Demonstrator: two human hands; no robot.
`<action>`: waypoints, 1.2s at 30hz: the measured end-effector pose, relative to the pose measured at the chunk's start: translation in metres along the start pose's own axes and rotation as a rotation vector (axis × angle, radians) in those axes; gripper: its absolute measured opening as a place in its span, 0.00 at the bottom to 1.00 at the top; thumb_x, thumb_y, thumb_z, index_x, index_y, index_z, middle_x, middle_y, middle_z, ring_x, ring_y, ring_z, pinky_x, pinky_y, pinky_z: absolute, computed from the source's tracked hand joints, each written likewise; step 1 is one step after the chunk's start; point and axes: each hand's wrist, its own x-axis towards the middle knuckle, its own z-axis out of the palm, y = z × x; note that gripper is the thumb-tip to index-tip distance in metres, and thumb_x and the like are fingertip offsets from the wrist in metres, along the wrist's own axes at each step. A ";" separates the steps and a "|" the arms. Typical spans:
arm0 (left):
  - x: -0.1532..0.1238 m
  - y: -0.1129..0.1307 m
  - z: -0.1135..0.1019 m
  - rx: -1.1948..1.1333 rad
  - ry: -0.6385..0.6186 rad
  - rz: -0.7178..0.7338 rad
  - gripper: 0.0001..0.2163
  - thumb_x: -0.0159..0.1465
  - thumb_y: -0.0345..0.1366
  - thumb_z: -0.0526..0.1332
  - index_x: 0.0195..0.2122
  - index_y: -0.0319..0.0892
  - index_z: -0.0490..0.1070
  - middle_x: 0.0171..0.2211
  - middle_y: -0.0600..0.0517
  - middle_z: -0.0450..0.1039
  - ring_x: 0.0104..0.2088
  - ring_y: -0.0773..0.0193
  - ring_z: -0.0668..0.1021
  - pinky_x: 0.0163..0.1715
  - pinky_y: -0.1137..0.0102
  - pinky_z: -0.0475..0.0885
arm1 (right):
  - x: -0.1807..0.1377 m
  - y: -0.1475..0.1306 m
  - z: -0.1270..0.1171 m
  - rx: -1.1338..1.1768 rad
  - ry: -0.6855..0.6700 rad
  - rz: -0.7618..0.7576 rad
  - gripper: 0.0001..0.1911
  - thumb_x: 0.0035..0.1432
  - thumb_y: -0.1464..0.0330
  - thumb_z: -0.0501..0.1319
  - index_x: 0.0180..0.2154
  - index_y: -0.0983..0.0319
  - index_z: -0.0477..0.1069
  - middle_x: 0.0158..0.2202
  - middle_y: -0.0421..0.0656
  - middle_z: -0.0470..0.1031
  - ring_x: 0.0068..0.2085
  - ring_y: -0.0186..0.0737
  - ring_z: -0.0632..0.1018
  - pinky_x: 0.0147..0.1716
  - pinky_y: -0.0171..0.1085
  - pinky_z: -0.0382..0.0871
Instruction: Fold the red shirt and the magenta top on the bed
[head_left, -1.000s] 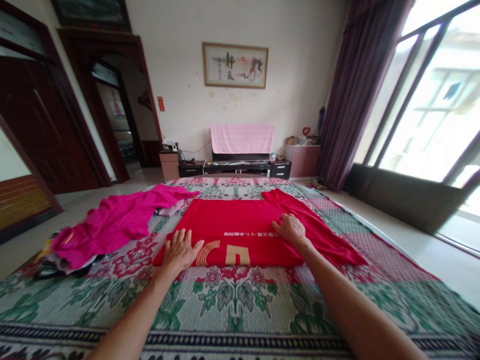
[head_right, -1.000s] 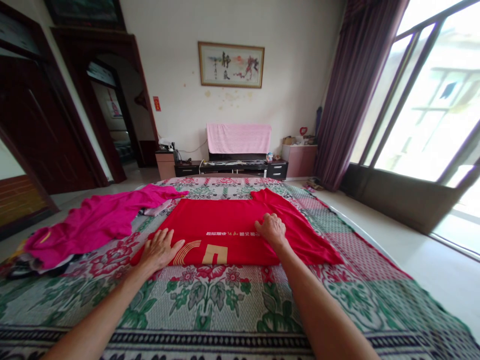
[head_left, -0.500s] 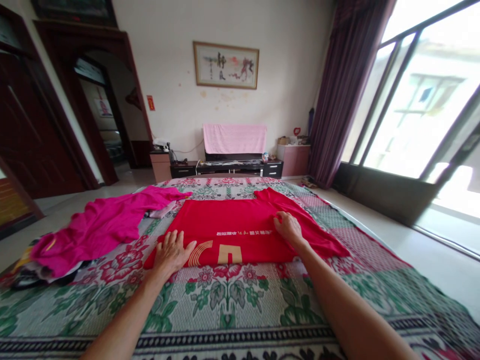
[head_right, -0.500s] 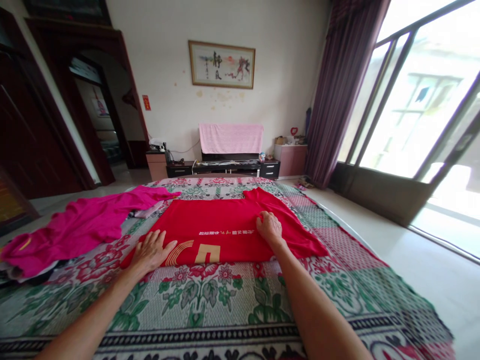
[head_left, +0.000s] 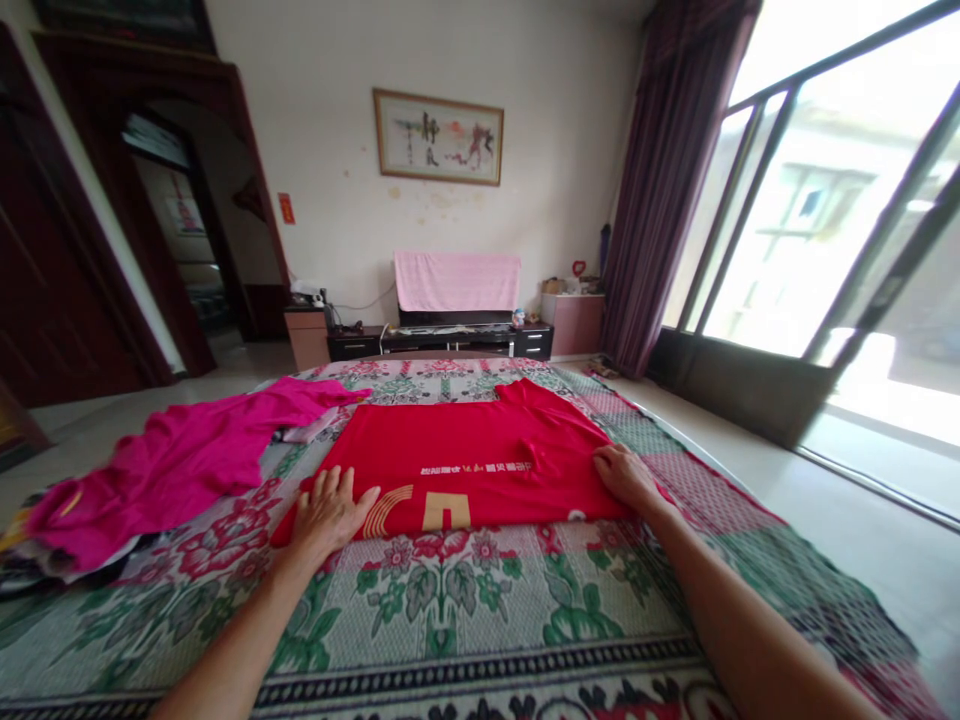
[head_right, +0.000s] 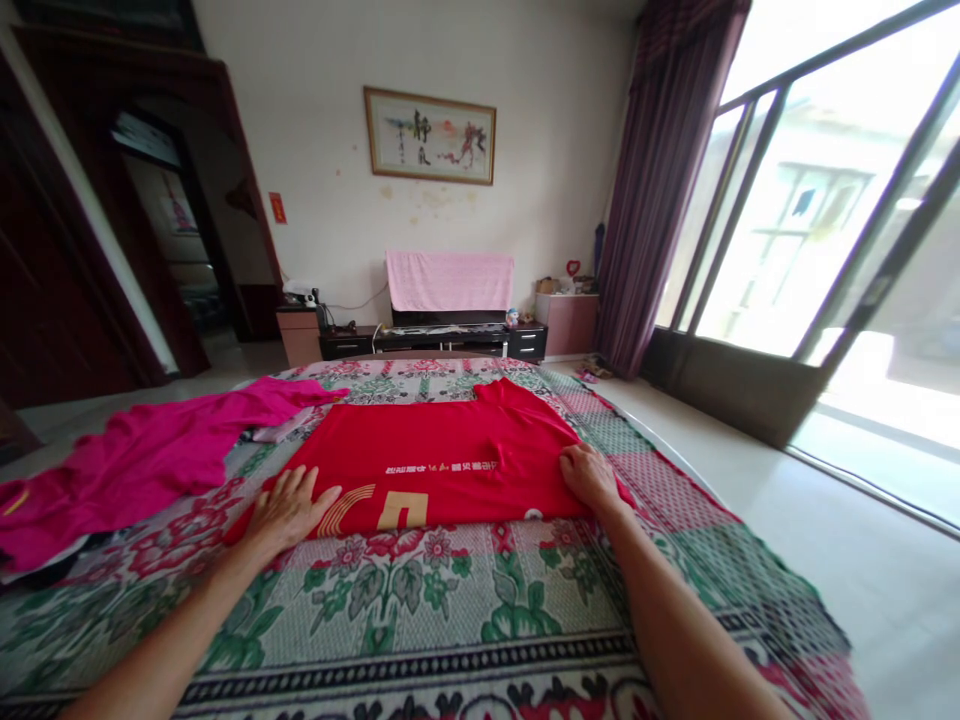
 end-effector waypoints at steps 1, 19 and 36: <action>0.000 0.000 0.000 -0.002 0.000 -0.001 0.35 0.61 0.55 0.42 0.63 0.34 0.55 0.64 0.40 0.51 0.64 0.48 0.54 0.58 0.52 0.51 | -0.001 0.000 -0.001 -0.013 -0.001 0.023 0.16 0.59 0.67 0.50 0.40 0.62 0.75 0.42 0.48 0.74 0.43 0.41 0.75 0.44 0.36 0.63; 0.003 -0.004 0.007 -0.076 0.047 0.013 0.35 0.61 0.55 0.43 0.63 0.35 0.55 0.64 0.39 0.52 0.63 0.47 0.54 0.58 0.50 0.51 | -0.004 -0.020 0.017 0.048 -0.013 -0.123 0.19 0.60 0.60 0.50 0.47 0.61 0.71 0.53 0.48 0.70 0.52 0.46 0.71 0.47 0.42 0.64; -0.008 -0.017 -0.001 -0.288 0.437 0.242 0.18 0.61 0.39 0.51 0.46 0.37 0.73 0.50 0.42 0.71 0.52 0.57 0.72 0.55 0.64 0.63 | -0.039 -0.046 -0.009 0.165 0.196 -0.126 0.14 0.55 0.71 0.51 0.39 0.60 0.73 0.43 0.45 0.75 0.44 0.42 0.75 0.45 0.39 0.64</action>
